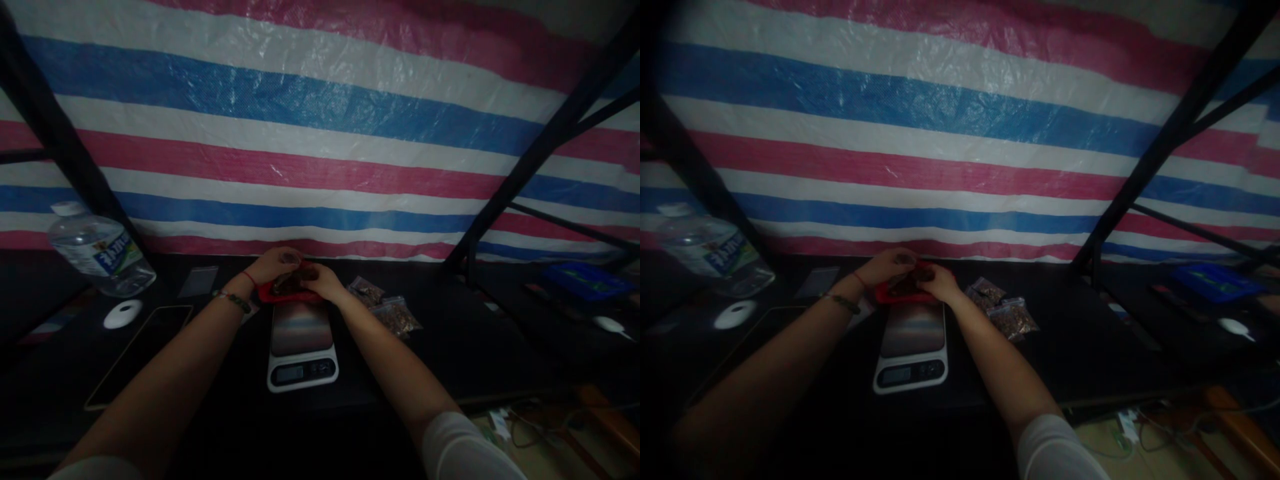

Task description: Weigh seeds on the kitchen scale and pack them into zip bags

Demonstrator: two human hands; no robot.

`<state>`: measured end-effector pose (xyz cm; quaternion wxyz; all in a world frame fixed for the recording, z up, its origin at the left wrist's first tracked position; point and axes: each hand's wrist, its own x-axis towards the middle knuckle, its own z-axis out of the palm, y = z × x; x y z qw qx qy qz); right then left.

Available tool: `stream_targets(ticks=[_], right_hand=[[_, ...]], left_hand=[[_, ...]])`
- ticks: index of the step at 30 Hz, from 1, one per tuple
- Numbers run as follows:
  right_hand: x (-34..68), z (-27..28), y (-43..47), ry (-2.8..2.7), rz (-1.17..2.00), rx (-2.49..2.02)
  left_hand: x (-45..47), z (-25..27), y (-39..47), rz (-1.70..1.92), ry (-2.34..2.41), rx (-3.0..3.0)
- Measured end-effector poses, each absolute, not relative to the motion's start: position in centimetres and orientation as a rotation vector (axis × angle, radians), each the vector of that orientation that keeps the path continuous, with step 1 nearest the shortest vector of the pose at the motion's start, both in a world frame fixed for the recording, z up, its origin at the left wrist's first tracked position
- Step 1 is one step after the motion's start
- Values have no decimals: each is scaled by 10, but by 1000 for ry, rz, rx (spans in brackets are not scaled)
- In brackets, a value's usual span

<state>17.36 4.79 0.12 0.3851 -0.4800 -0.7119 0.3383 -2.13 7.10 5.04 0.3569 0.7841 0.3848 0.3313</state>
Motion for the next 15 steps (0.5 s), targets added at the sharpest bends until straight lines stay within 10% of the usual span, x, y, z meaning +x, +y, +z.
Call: stream_targets(ticks=[15], right_hand=[[156, 3, 35, -1757, 672, -1316]], left_hand=[[-54, 6, 41, 1305, 1357, 1810]])
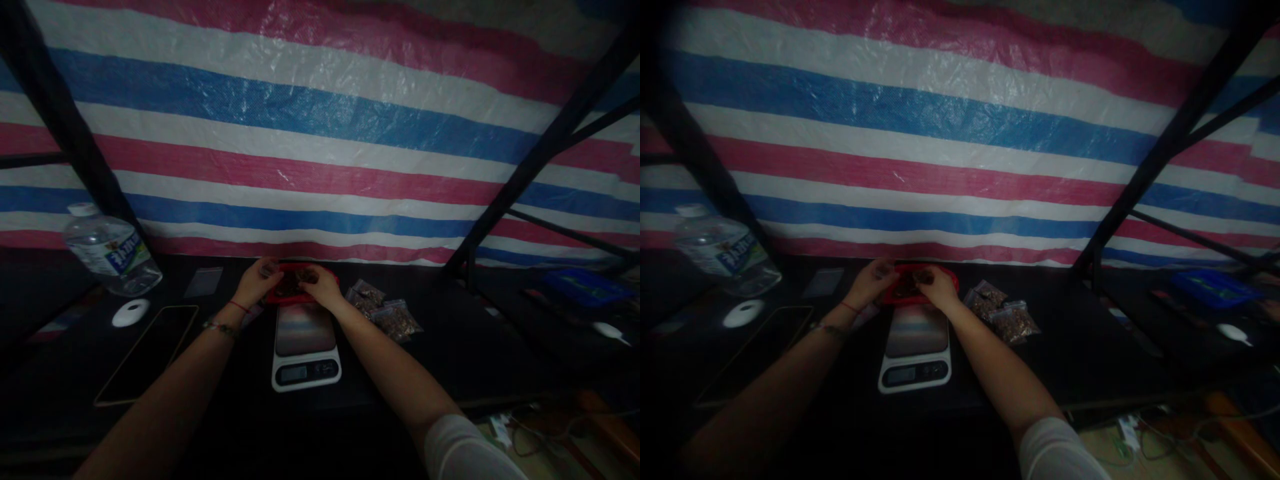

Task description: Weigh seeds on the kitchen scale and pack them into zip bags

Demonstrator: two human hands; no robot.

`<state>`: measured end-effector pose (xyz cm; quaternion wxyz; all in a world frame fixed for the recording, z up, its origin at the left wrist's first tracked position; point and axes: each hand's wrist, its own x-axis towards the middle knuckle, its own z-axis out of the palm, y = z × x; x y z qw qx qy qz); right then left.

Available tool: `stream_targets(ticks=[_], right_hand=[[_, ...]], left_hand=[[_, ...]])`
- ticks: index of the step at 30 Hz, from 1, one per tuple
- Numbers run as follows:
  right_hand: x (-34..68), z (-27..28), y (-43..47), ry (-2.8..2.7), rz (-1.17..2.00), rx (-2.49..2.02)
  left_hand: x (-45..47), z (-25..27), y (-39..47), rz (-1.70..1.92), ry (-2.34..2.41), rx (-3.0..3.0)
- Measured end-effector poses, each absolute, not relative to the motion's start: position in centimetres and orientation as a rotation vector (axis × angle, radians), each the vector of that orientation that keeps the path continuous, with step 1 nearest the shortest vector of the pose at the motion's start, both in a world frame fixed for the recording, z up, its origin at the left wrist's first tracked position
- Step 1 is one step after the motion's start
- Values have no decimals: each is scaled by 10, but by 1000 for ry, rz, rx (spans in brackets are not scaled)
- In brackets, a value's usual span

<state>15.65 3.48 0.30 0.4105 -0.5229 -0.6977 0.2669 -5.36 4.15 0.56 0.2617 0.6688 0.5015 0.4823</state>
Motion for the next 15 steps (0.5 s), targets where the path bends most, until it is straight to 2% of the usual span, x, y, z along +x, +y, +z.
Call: stream_targets(ticks=[9, 15], right_hand=[[167, 18, 9, -1845, 686, -1173], [184, 24, -16, -2152, 486, -1064]], left_hand=[[-61, -5, 27, 1385, 1320, 1747], [-62, -4, 22, 1403, 1336, 1797]])
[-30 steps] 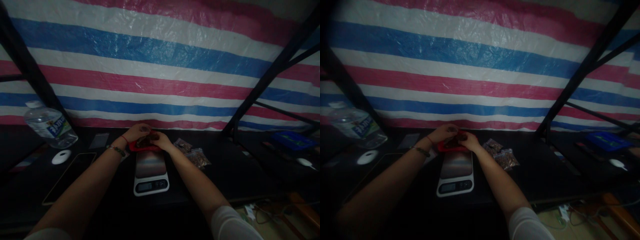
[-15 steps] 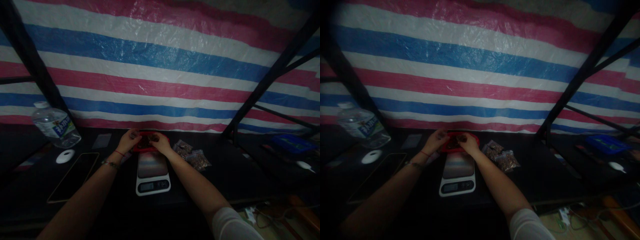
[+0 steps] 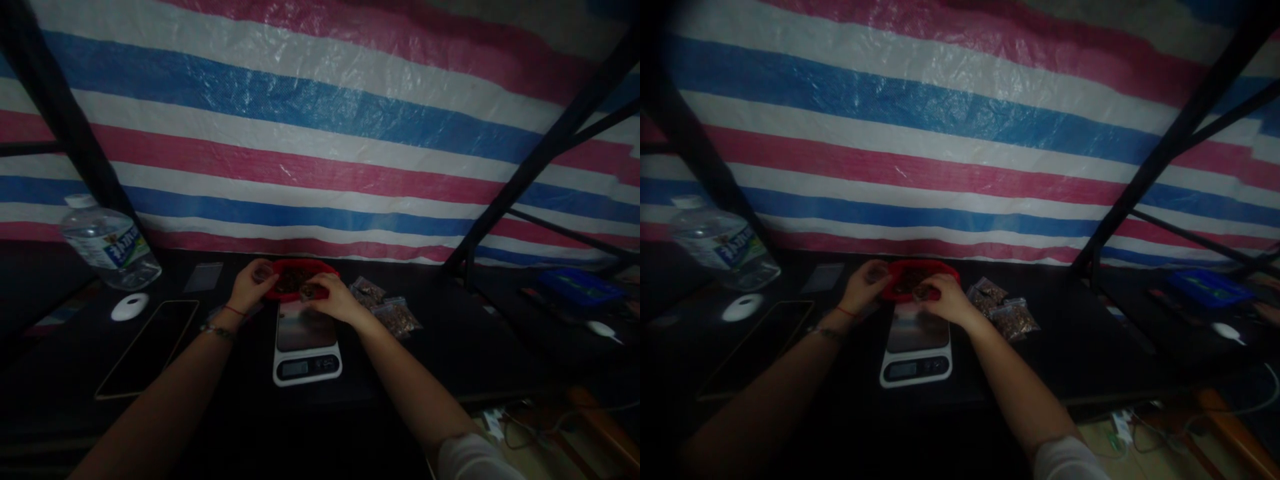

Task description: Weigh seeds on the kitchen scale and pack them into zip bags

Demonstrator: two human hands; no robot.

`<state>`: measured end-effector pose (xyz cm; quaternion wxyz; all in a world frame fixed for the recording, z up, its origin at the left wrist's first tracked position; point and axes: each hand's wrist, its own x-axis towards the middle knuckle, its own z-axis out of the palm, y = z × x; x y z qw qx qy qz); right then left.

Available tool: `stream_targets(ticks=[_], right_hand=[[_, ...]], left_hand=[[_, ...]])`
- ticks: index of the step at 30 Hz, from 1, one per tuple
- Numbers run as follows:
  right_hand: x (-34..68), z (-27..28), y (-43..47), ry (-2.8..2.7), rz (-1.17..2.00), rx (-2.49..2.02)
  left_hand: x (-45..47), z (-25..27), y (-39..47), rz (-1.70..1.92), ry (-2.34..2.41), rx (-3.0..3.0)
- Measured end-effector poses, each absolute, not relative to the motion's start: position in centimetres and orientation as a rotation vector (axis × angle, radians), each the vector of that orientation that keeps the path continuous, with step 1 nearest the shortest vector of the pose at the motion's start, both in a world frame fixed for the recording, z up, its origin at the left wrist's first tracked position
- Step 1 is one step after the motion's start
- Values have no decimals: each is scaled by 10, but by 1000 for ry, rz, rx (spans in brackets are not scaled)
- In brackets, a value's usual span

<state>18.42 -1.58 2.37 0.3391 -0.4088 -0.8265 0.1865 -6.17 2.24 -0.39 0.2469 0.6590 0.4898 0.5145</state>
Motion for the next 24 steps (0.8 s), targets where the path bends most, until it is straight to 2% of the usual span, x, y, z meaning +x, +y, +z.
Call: stream_targets(ticks=[4, 8, 13, 18, 24], right_hand=[[193, 18, -26, -2348, 494, -1054], [185, 37, -32, -2330, 450, -1023], [143, 66, -28, -2693, 223, -901], [103, 56, -18, -3017, -7, -997], [95, 53, -16, -3016, 103, -957]], left_hand=[[-63, -7, 22, 1399, 1352, 1840], [-63, -12, 25, 1436, 1349, 1836], [-61, -17, 30, 1499, 1377, 1777], [-63, -18, 32, 1531, 1425, 1761], [-63, -17, 32, 1541, 1426, 1772]])
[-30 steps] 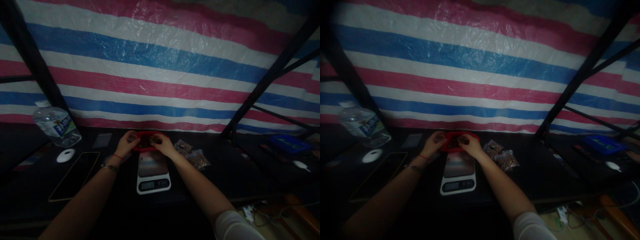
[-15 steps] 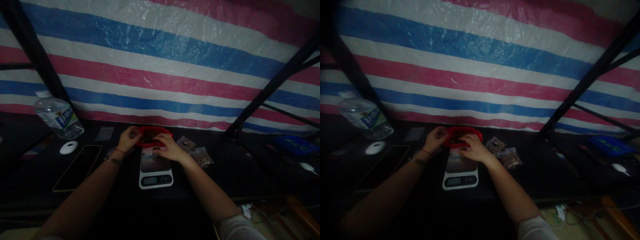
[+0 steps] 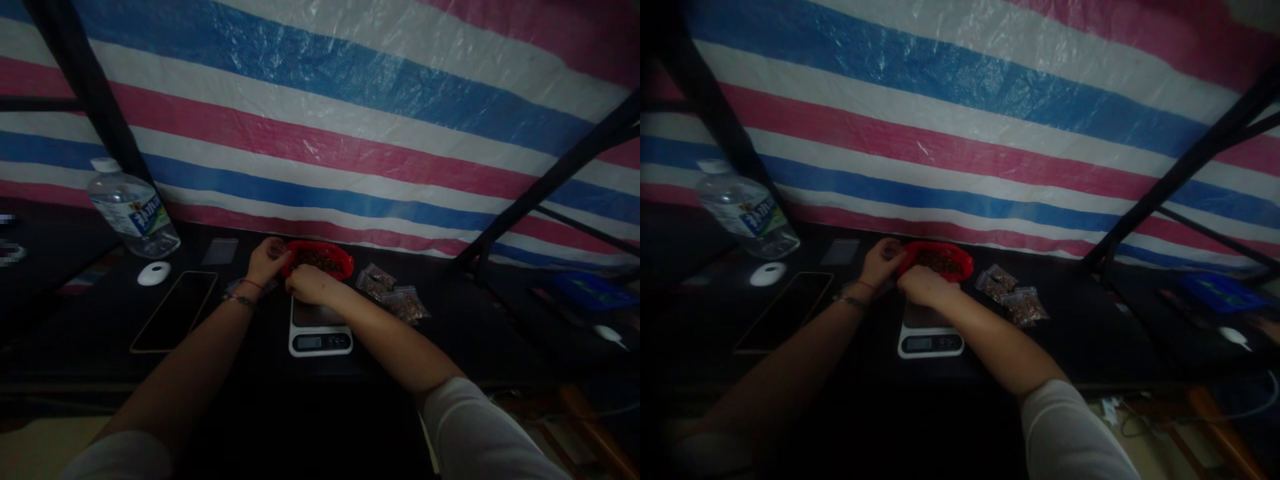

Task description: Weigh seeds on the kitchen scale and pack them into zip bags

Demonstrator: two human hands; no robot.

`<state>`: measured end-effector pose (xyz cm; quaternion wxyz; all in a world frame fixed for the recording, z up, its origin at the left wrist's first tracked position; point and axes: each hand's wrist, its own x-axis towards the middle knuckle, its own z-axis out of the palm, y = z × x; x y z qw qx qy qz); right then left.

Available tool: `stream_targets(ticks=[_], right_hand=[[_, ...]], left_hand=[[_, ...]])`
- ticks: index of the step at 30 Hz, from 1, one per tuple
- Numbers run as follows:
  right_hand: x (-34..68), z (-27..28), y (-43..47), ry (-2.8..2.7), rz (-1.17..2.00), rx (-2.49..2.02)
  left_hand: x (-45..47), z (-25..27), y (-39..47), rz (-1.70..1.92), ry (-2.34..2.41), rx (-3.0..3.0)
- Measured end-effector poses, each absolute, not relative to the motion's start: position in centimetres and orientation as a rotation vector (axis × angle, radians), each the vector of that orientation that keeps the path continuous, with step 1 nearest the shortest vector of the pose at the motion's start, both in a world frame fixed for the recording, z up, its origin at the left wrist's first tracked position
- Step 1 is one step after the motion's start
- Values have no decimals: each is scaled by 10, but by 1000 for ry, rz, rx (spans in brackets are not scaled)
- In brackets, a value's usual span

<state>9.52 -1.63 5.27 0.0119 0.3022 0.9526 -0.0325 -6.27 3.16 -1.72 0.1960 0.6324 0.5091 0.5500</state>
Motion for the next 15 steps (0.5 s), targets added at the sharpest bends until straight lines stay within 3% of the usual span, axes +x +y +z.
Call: stream_targets(ticks=[3, 6, 15], right_hand=[[111, 63, -2, 3171, -218, 988], [135, 65, 22, 3233, -208, 1417], [194, 20, 27, 3301, -412, 1885]], left_hand=[[-61, -16, 32, 1552, 1431, 1771], [-60, -16, 31, 1565, 1425, 1758], [-54, -9, 22, 1505, 1428, 2022]])
